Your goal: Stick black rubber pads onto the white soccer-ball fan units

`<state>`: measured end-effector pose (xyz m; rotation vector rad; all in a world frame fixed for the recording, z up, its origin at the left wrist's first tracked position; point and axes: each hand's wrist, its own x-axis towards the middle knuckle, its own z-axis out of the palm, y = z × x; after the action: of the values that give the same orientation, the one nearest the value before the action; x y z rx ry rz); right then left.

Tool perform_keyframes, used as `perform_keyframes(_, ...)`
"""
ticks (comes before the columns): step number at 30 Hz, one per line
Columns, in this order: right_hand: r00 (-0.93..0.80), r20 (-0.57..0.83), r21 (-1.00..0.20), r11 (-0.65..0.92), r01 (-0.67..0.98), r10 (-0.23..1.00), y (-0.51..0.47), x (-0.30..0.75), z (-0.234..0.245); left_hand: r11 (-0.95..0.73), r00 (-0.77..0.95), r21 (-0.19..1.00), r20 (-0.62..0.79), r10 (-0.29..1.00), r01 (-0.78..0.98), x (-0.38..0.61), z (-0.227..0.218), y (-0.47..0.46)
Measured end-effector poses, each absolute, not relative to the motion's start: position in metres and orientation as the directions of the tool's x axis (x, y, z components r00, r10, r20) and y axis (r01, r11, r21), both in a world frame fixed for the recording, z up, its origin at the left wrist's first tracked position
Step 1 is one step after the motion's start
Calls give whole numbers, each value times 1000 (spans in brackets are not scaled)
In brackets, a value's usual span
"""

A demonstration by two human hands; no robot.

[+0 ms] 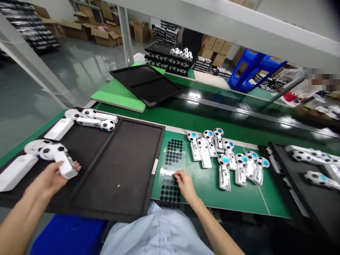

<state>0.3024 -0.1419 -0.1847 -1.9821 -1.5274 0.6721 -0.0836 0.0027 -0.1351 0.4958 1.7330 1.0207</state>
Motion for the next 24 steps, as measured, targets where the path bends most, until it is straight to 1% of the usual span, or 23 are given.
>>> perform_keyframes(2, 157, -73, -675, -165, 720, 985, -127, 291, -188, 514, -269, 789, -604, 750, -337, -73, -116, -15)
perform_keyframes(4, 118, -96, -653, -152, 742, 988, -115, 284, -189, 496, -188, 701, -655, 732, -512, -54, -99, -32)
perform_keyframes(5, 111, -111, -636, -157, 755, 988, -110, 281, -190, 495, -154, 657, -676, 721, -569, -43, -93, -40)
perform_keyframes(7, 117, -140, -599, -178, 781, 983, -102, 278, -193, 503, -82, 588, -697, 712, -633, -18, -87, -53)
perform_keyframes(10, 137, -172, -559, -211, 802, 976, -98, 275, -199, 513, 28, 507, -692, 721, -693, 19, -92, -69)
perform_keyframes(13, 144, -194, -553, -230, 801, 970, -94, 273, -204, 561, 67, 466, -725, 685, -684, 47, -104, -81)
perform_keyframes(17, 140, -178, -585, -219, 781, 974, -93, 271, -204, 664, 66, 442, -802, 594, -604, 68, -112, -89)
perform_keyframes(19, 136, -143, -616, -196, 763, 980, -99, 268, -200, 705, 77, 437, -819, 568, -558, 76, -113, -93)
perform_keyframes(21, 139, -91, -657, -164, 736, 986, -105, 266, -194, 730, 98, 450, -815, 572, -514, 86, -117, -95)
perform_keyframes(24, 214, 15, -713, -139, 687, 977, -106, 276, -186, 755, 206, 464, -773, 601, -463, 107, -134, -98)
